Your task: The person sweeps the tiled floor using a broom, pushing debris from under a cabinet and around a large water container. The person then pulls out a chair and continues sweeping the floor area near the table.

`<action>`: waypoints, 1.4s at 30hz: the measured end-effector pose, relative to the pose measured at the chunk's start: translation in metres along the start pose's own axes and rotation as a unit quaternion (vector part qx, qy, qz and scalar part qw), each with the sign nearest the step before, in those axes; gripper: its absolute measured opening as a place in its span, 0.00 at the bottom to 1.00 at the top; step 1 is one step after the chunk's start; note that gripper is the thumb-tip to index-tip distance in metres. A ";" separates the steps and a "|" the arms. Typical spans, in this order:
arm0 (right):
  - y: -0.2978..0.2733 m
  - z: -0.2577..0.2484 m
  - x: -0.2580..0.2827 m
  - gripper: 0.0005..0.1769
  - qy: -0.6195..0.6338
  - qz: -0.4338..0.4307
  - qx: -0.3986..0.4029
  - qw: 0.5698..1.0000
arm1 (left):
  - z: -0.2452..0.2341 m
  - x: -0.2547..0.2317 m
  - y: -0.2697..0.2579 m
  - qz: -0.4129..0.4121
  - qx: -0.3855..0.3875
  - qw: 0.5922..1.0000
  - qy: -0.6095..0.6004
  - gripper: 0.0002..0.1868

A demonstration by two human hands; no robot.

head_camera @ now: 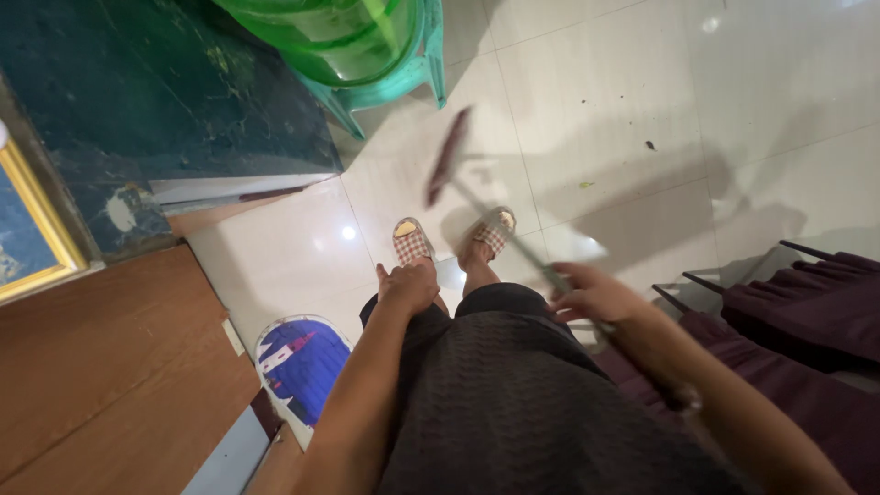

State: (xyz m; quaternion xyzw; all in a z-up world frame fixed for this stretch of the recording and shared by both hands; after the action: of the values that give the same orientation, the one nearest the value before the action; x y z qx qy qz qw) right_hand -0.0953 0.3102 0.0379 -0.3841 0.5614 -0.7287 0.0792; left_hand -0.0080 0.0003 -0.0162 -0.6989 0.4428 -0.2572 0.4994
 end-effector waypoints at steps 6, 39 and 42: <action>0.085 0.078 0.001 0.35 -0.135 0.000 0.170 0.976 | 0.004 0.013 0.004 -0.021 -0.021 1.000 -0.009 0.25; 0.061 -0.171 -0.031 0.12 0.216 -0.011 -0.204 0.955 | -0.028 -0.073 0.033 -0.001 0.003 0.998 0.055 0.17; 0.048 -0.158 0.003 0.15 0.312 -0.045 -0.196 0.929 | -0.033 -0.093 0.032 -0.009 -0.045 0.999 0.013 0.20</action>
State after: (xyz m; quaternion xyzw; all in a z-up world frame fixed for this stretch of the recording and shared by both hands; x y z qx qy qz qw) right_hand -0.2147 0.4111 -0.0145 -0.1706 0.6718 -0.6897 -0.2096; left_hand -0.0900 0.0627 -0.0262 -0.7214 0.4538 -0.2503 0.4594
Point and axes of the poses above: each hand's wrist, its own y-axis towards the middle knuckle, its own z-axis out of the palm, x = y × z, the point moved 2 cm from there along y, towards the middle knuckle, and after that the axes turned 7 degrees about -z, right-handed, at the moved point
